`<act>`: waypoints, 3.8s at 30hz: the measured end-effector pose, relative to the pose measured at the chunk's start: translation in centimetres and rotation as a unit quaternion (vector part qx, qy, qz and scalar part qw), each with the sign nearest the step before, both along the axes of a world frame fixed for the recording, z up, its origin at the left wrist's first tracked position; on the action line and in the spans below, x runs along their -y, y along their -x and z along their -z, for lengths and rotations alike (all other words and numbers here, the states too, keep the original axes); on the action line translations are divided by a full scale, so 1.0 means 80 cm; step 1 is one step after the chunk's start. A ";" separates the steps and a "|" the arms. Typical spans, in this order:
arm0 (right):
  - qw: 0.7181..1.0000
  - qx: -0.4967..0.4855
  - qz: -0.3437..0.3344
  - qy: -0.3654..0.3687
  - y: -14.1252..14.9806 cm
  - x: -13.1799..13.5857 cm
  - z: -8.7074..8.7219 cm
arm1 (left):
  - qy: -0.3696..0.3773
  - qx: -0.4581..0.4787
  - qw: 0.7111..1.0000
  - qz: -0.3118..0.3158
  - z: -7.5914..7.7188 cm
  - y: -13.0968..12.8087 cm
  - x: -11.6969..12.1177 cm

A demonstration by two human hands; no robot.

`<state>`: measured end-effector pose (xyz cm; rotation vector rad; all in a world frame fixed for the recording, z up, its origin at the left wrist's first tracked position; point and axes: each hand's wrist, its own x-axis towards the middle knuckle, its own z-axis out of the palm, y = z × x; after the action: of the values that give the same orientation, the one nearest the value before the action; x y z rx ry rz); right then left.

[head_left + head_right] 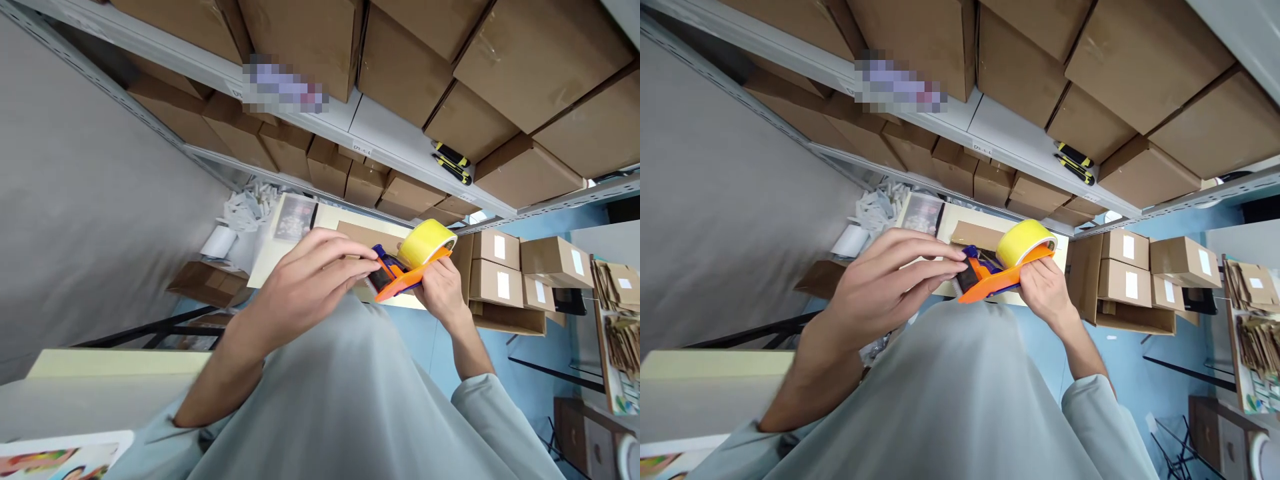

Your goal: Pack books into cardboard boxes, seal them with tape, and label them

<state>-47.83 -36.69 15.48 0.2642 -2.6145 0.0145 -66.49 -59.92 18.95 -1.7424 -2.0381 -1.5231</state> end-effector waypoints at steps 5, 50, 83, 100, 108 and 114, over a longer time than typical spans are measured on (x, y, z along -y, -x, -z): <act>1.000 0.025 0.009 -0.014 -0.008 0.000 -0.001 | 0.025 -0.015 0.999 0.023 0.003 -0.004 0.008; 0.852 0.489 0.094 0.160 0.014 -0.012 -0.001 | 0.227 0.532 0.815 -0.005 0.179 -0.006 0.014; 0.575 0.656 0.192 0.450 0.086 -0.095 0.050 | 0.153 0.766 0.624 0.019 0.256 0.077 0.023; 0.605 0.648 0.169 0.431 0.097 -0.070 0.055 | 0.123 0.790 0.599 0.033 0.304 0.095 0.017; 0.616 0.650 0.155 0.418 0.094 -0.070 0.058 | 0.215 0.729 0.649 0.013 0.341 0.077 -0.009; 0.619 0.648 0.156 0.416 0.091 -0.072 0.061 | 0.264 0.549 0.771 -0.185 0.335 0.064 -0.008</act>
<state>-55.08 -30.95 10.59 -0.8845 -3.4337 1.8954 -71.62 -59.31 -7.86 -0.2162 -3.2828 -2.2058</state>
